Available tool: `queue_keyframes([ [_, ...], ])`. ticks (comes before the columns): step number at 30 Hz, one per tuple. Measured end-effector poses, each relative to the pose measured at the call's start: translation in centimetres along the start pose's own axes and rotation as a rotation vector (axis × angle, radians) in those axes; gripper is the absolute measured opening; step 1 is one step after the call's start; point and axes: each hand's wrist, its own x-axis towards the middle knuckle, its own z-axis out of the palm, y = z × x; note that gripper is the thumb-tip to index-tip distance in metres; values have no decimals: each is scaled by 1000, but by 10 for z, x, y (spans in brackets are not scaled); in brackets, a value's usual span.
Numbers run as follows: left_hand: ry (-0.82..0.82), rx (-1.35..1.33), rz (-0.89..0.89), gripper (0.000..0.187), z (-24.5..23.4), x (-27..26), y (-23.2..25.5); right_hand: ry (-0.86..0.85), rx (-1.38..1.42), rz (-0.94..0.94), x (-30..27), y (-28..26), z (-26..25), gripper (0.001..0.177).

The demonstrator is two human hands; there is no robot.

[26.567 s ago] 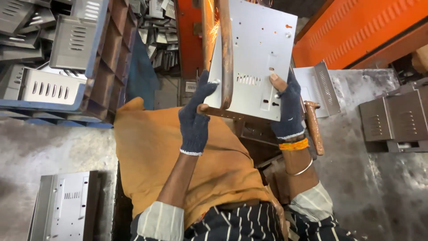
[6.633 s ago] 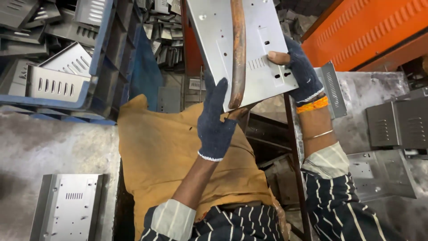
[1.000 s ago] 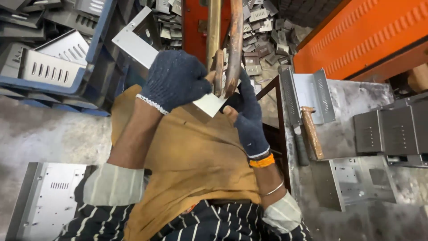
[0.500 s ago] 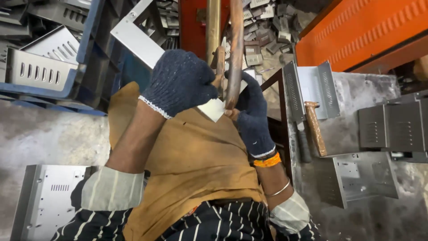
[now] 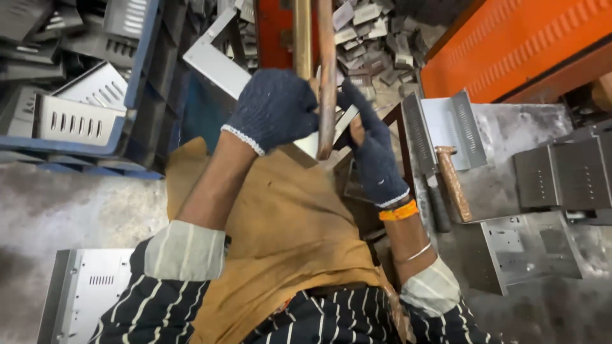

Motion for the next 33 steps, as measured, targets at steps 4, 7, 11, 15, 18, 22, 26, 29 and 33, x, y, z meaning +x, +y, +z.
queue_keyframes([
  [4,-12,-56,-38,25,0,-7,3,-54,56,-26,-8,-16,6,66],
  [7,-5,-13,-44,20,-9,-27,21,-35,168,41,-23,-20,12,59],
  [11,-21,-137,-219,24,-17,-78,60,53,145,64,-56,-10,26,43],
  [15,228,-328,-340,35,6,-112,133,270,-45,119,-105,22,8,44],
  [18,-23,-676,-343,34,14,-83,194,510,-58,212,-134,-2,-49,48],
  [22,-140,-921,-2,18,40,-48,251,739,-267,340,-184,-84,-148,51],
  [26,-88,-1008,409,24,64,-29,277,950,-499,5,-241,-132,-210,47],
  [29,-130,-987,457,31,78,-25,277,1162,-638,-86,-275,-128,-250,48],
  [33,-233,-947,357,38,100,-26,270,1378,-477,-138,-353,-39,-346,44],
])
